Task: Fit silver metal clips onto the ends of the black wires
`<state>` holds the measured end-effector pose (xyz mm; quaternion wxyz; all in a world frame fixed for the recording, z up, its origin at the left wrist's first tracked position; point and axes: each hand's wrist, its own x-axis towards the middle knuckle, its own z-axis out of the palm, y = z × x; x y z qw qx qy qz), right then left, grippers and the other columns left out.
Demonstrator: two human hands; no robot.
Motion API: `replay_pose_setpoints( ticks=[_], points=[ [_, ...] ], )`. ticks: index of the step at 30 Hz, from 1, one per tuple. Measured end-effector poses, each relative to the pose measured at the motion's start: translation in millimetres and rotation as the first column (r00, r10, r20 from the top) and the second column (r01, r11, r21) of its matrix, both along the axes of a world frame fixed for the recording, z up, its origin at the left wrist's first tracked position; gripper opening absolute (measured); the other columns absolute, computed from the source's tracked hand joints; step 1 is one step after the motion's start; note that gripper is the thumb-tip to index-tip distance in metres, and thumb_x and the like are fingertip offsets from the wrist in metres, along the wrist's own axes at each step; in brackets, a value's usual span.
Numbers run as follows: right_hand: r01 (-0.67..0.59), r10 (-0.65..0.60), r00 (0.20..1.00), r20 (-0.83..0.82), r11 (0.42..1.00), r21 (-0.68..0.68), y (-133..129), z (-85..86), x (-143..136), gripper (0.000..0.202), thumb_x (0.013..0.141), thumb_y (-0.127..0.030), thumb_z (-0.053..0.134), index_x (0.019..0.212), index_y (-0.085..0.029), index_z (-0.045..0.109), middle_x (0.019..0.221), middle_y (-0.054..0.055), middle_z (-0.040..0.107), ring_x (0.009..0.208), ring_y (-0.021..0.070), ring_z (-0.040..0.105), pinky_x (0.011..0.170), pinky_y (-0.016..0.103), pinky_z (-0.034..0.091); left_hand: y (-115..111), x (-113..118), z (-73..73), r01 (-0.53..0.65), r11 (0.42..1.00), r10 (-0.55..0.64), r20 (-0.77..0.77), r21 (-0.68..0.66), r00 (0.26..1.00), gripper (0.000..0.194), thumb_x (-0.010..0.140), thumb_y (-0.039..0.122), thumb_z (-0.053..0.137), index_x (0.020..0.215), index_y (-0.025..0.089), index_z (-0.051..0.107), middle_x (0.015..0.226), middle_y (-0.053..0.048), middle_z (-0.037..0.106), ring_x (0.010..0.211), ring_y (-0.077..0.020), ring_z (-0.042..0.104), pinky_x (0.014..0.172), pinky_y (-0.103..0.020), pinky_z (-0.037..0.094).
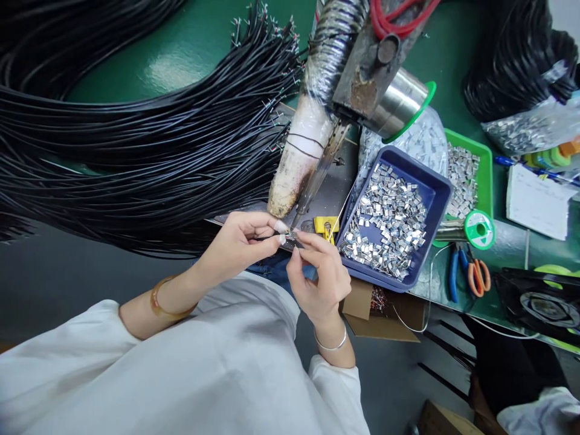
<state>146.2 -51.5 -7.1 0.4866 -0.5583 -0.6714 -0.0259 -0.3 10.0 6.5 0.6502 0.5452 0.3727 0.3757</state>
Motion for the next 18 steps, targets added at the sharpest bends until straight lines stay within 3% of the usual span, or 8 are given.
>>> replay_pose_setpoints(
  ticks=[4,7,11,13,15,18],
  points=[
    [-0.003,0.003,1.000,0.020,0.999,-0.038,1.8,7.6,2.8,0.016,0.087,-0.009,0.067,0.095,-0.022,0.061,0.096,0.002,0.077,0.089,0.0150,0.076,0.077,0.027,0.063,-4.1,-2.7,0.4,0.030,0.999,-0.029,-0.020,0.025,0.999,0.011,0.083,0.018,0.062,0.074,0.012,0.064,0.055,0.009,0.025,0.051,-0.0052,0.020,0.047,-0.021,0.018],
    [-0.012,0.012,1.000,0.004,0.997,-0.081,2.9,13.6,3.4,0.015,0.088,-0.010,0.066,0.094,-0.022,0.061,0.087,-0.001,0.075,0.085,0.0136,0.076,0.076,0.026,0.061,-11.7,-5.6,-1.0,0.048,0.991,-0.037,-0.089,0.123,0.995,0.008,0.085,0.017,0.061,0.081,0.012,0.068,0.056,0.009,0.028,0.052,-0.0058,0.023,0.048,-0.021,0.021],
    [-0.039,0.032,0.995,-0.098,0.996,-0.076,3.5,12.3,3.8,0.012,0.090,-0.011,0.064,0.093,-0.022,0.060,0.083,-0.002,0.073,0.085,0.0158,0.076,0.074,0.029,0.062,-20.8,-10.2,-4.7,-0.049,0.944,0.087,-0.103,0.325,0.991,0.011,0.087,0.020,0.063,0.093,0.014,0.071,0.071,0.000,0.062,0.060,-0.0082,0.047,0.057,-0.021,0.038],
    [-0.061,0.059,0.996,-0.062,0.998,-0.020,3.4,7.6,5.3,0.013,0.090,-0.011,0.064,0.094,-0.023,0.060,0.084,-0.002,0.073,0.084,0.0162,0.077,0.075,0.031,0.063,-21.3,-12.9,-6.0,-0.011,0.973,0.020,-0.040,0.229,0.999,0.015,0.090,0.024,0.061,0.084,0.013,0.070,0.073,-0.003,0.068,0.061,-0.0093,0.053,0.058,-0.021,0.041],
    [-0.078,0.078,0.997,0.018,0.996,0.043,1.5,2.5,7.7,0.015,0.090,-0.011,0.064,0.096,-0.023,0.061,0.088,-0.001,0.076,0.085,0.0163,0.077,0.076,0.031,0.062,-18.7,-15.8,-6.6,0.126,0.992,-0.125,0.071,-0.001,0.990,0.024,0.092,0.029,0.060,0.076,0.013,0.067,0.063,-0.001,0.064,0.050,-0.0067,0.045,0.048,-0.020,0.035],
    [-0.042,0.037,0.997,0.062,0.995,0.085,-5.4,-0.3,10.9,0.018,0.091,-0.011,0.062,0.104,-0.023,0.063,0.087,-0.002,0.077,0.073,0.0128,0.075,0.067,0.025,0.059,-13.5,-19.8,-6.5,0.258,0.939,-0.204,0.235,-0.229,0.951,0.028,0.091,0.035,0.062,0.073,0.013,0.063,0.057,0.001,0.060,0.039,-0.0028,0.030,0.038,-0.019,0.021]
  ],
)
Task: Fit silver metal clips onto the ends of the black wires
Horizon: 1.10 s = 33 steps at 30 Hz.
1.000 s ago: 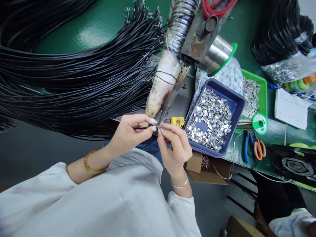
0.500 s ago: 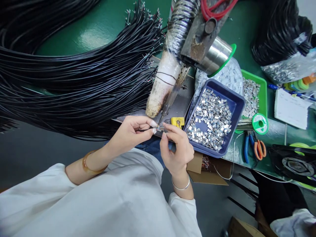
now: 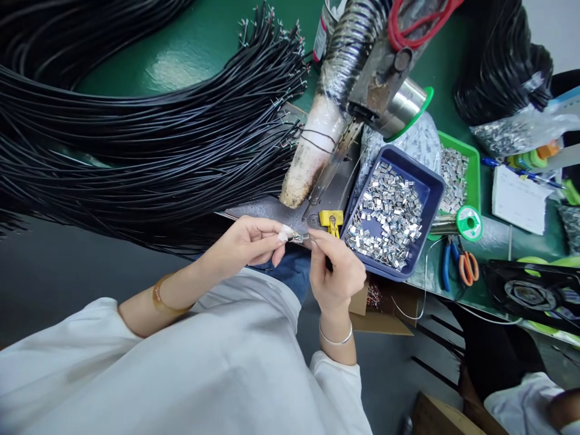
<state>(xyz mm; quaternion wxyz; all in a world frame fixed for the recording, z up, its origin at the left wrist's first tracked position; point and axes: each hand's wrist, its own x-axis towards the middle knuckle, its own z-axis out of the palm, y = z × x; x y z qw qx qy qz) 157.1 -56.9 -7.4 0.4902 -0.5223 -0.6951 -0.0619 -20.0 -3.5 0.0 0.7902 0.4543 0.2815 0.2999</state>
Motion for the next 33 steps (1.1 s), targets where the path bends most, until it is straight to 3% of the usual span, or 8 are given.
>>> replay_pose_setpoints(
  ticks=[6,9,11,15,17,21,26,33],
  points=[
    [0.052,-0.021,0.938,0.347,0.996,-0.079,-6.9,12.3,-7.8,0.016,0.086,-0.021,0.073,0.101,-0.024,0.068,0.055,-0.010,0.060,0.043,0.0066,0.048,0.051,0.022,0.040,-1.4,-2.0,1.3,-0.038,0.999,0.038,-0.006,0.021,0.999,0.026,0.091,0.034,0.061,0.077,0.012,0.065,0.058,0.001,0.059,0.041,-0.0027,0.034,0.038,-0.017,0.025],
    [0.075,-0.035,0.970,0.239,0.984,-0.160,-3.8,14.0,-13.6,0.005,0.089,-0.020,0.069,0.089,-0.022,0.065,0.057,-0.009,0.059,0.043,0.0046,0.046,0.050,0.020,0.039,-6.1,-0.4,-2.0,-0.093,0.966,0.112,-0.069,0.243,0.991,0.023,0.094,0.026,0.057,0.083,0.011,0.070,0.061,0.000,0.061,0.047,-0.0048,0.042,0.045,-0.017,0.035],
    [0.072,-0.049,0.994,0.098,0.964,-0.255,-3.1,12.7,-15.0,0.004,0.090,-0.021,0.067,0.088,-0.022,0.064,0.059,-0.009,0.058,0.043,0.0037,0.044,0.047,0.018,0.037,-8.6,1.5,-5.7,-0.158,0.859,0.227,-0.086,0.487,0.970,0.018,0.092,0.021,0.059,0.091,0.011,0.074,0.062,-0.001,0.064,0.049,-0.0061,0.046,0.049,-0.018,0.039],
    [0.065,-0.114,0.982,-0.151,0.952,-0.299,-4.4,11.0,-13.0,0.004,0.090,-0.024,0.067,0.087,-0.021,0.066,0.062,-0.008,0.057,0.045,0.0042,0.047,0.043,0.018,0.037,-10.8,6.7,-11.2,-0.260,0.522,0.470,-0.019,0.812,0.883,0.017,0.089,0.014,0.061,0.095,0.013,0.077,0.070,-0.004,0.073,0.052,-0.0076,0.053,0.056,-0.019,0.044],
    [0.067,-0.118,0.952,-0.284,0.981,-0.183,-4.3,11.6,-11.2,0.006,0.090,-0.025,0.065,0.095,-0.022,0.066,0.064,-0.007,0.058,0.045,0.0050,0.050,0.042,0.018,0.038,-10.5,9.3,-11.6,-0.283,0.480,0.520,-0.010,0.830,0.854,0.017,0.088,0.014,0.061,0.092,0.013,0.077,0.067,-0.003,0.072,0.050,-0.0069,0.050,0.053,-0.019,0.043],
    [0.036,-0.026,0.902,-0.431,0.999,0.015,-2.6,10.7,-9.5,0.026,0.094,-0.016,0.056,0.117,-0.025,0.057,0.071,-0.007,0.068,0.043,0.0065,0.057,0.039,0.017,0.044,-7.8,12.0,-8.7,-0.327,0.618,0.529,-0.070,0.715,0.846,0.013,0.084,0.014,0.063,0.085,0.013,0.076,0.056,0.003,0.059,0.045,-0.0046,0.036,0.046,-0.018,0.033],
    [0.052,-0.077,0.951,-0.299,0.995,-0.091,0.1,1.6,-12.0,0.018,0.087,-0.009,0.066,0.099,-0.022,0.062,0.096,0.001,0.077,0.083,0.0172,0.077,0.071,0.031,0.065,-1.3,14.1,-1.4,-0.306,0.847,0.406,-0.157,0.434,0.900,0.013,0.083,0.020,0.064,0.080,0.012,0.074,0.057,0.004,0.053,0.048,-0.0044,0.034,0.044,-0.017,0.028],
    [0.015,-0.031,0.979,-0.200,0.997,-0.080,7.0,-5.0,-15.4,0.015,0.084,-0.008,0.069,0.089,-0.022,0.063,0.099,0.002,0.076,0.090,0.0160,0.075,0.078,0.033,0.064,6.8,19.6,1.0,-0.290,0.892,0.366,-0.179,0.346,0.913,0.011,0.079,0.021,0.069,0.073,0.013,0.073,0.061,0.000,0.060,0.055,-0.0086,0.047,0.049,-0.019,0.036]
  ],
)
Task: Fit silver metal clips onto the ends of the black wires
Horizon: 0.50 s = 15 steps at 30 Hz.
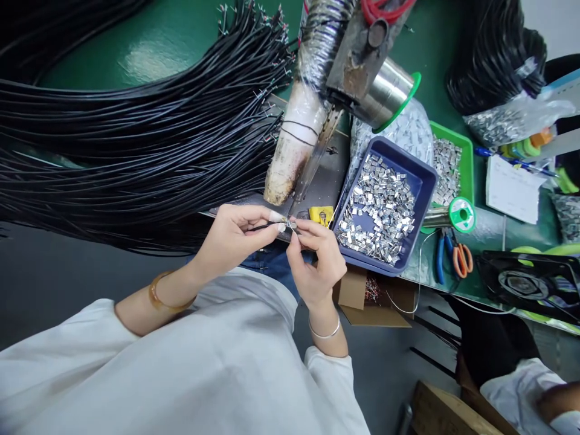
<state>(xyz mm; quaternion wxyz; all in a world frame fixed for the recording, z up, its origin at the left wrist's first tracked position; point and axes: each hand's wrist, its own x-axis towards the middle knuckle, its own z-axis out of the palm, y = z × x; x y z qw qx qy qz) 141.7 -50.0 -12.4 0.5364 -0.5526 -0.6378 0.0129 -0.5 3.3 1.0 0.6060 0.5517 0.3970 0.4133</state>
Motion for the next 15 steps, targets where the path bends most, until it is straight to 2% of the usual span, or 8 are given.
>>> replay_pose_setpoints(
  ticks=[6,12,15],
  points=[
    [0.003,-0.003,1.000,0.014,1.000,0.006,3.2,-2.3,2.4,0.016,0.084,-0.008,0.069,0.089,-0.022,0.063,0.098,0.002,0.076,0.091,0.0158,0.074,0.079,0.033,0.064,2.4,3.4,-1.7,0.005,1.000,-0.005,0.006,0.000,1.000,0.013,0.081,0.021,0.067,0.073,0.011,0.071,0.058,0.003,0.051,0.052,-0.0056,0.038,0.048,-0.019,0.029],
    [0.020,-0.022,0.999,0.049,0.999,0.029,5.1,4.1,0.7,0.019,0.081,-0.006,0.072,0.091,-0.022,0.066,0.099,0.002,0.076,0.090,0.0157,0.074,0.077,0.031,0.064,3.0,4.0,5.1,-0.036,0.999,0.036,0.016,0.004,0.999,0.010,0.078,0.019,0.069,0.073,0.011,0.071,0.053,0.005,0.044,0.050,-0.0043,0.031,0.046,-0.019,0.023],
    [0.014,-0.015,0.998,0.058,0.999,0.030,3.3,4.4,0.6,0.021,0.079,-0.005,0.073,0.089,-0.022,0.066,0.099,0.003,0.077,0.090,0.0155,0.074,0.077,0.030,0.064,3.3,1.9,6.2,-0.016,1.000,0.017,0.038,-0.023,0.999,0.008,0.078,0.018,0.070,0.073,0.012,0.072,0.054,0.004,0.050,0.050,-0.0047,0.036,0.047,-0.019,0.028]
  ],
)
